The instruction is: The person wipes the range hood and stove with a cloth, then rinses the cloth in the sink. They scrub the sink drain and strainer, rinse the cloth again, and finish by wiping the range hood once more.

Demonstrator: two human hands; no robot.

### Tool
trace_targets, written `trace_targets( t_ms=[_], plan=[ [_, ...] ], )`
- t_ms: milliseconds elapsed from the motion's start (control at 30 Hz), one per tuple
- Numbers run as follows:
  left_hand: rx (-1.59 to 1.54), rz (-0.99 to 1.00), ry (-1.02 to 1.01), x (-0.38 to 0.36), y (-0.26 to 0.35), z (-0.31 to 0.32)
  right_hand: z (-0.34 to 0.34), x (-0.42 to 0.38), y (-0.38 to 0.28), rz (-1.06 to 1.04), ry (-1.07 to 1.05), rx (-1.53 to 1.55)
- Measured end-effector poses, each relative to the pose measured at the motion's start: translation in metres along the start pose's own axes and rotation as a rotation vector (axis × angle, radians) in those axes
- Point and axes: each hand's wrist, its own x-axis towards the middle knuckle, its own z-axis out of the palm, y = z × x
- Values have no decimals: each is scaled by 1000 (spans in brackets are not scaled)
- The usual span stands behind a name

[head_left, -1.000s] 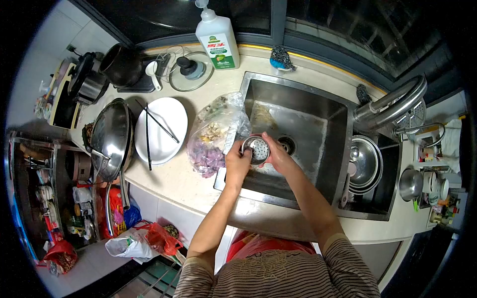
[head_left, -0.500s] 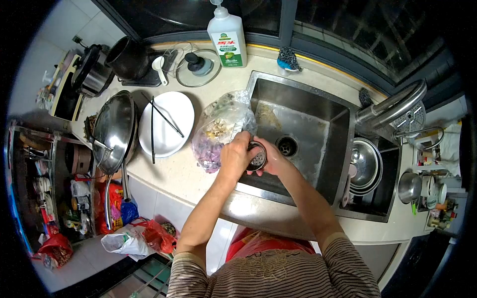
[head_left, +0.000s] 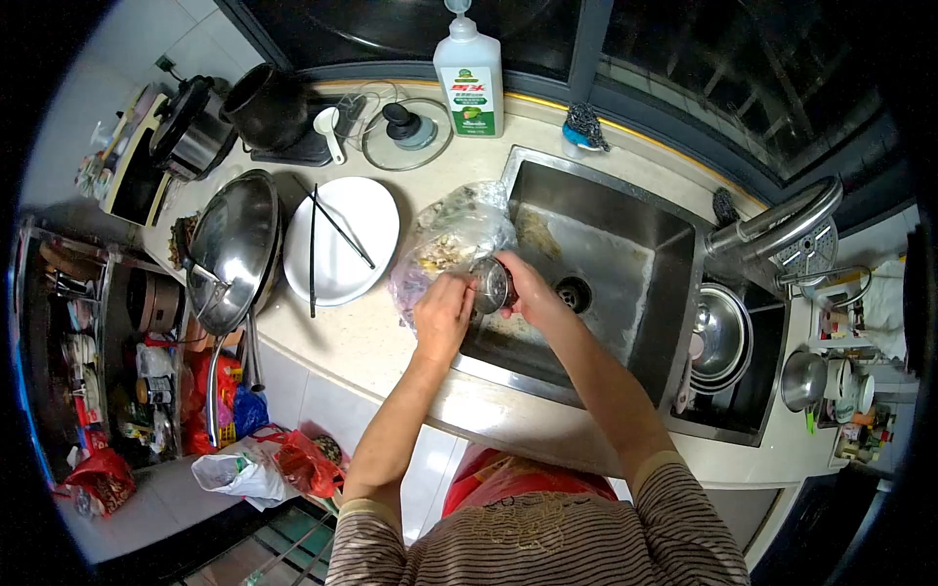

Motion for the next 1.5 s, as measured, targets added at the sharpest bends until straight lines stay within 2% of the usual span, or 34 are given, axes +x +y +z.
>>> trace_targets(
  t_ms=[67, 167, 200, 300, 333, 400, 433, 467, 567, 667, 767, 867, 967, 1100, 1133, 1200, 1333, 1433, 1500],
  plan=[
    [-18, -36, 42, -10, -8, -2, 5, 4, -3, -96, 69, -23],
    [-396, -510, 60, -15, -9, -7, 8, 3, -10, -117, 50, -25],
    [-640, -738, 78, -12, -8, -9, 8, 4, -9, -136, 50, -54],
    [-514, -782, -42, 8, -7, -10, 15, 7, -4, -213, -61, -116],
    [-545, -819, -166, 9, -11, -7, 18, 11, -2, -242, -55, -165],
    [-679, -797, -272, -1, -32, 8, 27, 19, 1, -304, -43, -260],
    [-745, -785, -330, -8, -43, 16, 28, 17, 0, -219, -36, -270],
    [-646, -770, -371, 0, -36, 6, 30, 8, -6, -133, -27, -279],
    [-580, -655, -312, -2, -42, 9, 30, 9, -7, 8, -20, -190],
    [-371, -693, -260, 6, -26, 2, 30, 11, -11, 26, -43, -138],
    [-155, -493, -136, 13, -13, -2, 26, 12, -13, 43, -99, -163],
    [-75, -179, -136, 18, -15, -6, 23, 11, -20, 74, -161, -259],
    [-95, 32, -154, 20, -26, -4, 21, 5, -25, 111, -202, -307],
    [-65, 134, -99, 18, -30, -2, 10, 6, -23, 86, -231, -346],
    [-26, 48, -14, 10, -37, 5, 6, 5, -22, 103, -174, -326],
    [134, 3, -8, 15, -36, -1, -9, 0, -18, 137, -55, -282],
    [247, -130, -102, 12, -31, -9, -74, -15, 18, -71, -117, 85],
    [280, -149, -112, 16, -28, -2, -135, -14, 45, -162, -73, 163],
    [327, -193, -117, 21, -16, 0, -155, -18, 51, -159, 265, 137]
  ],
)
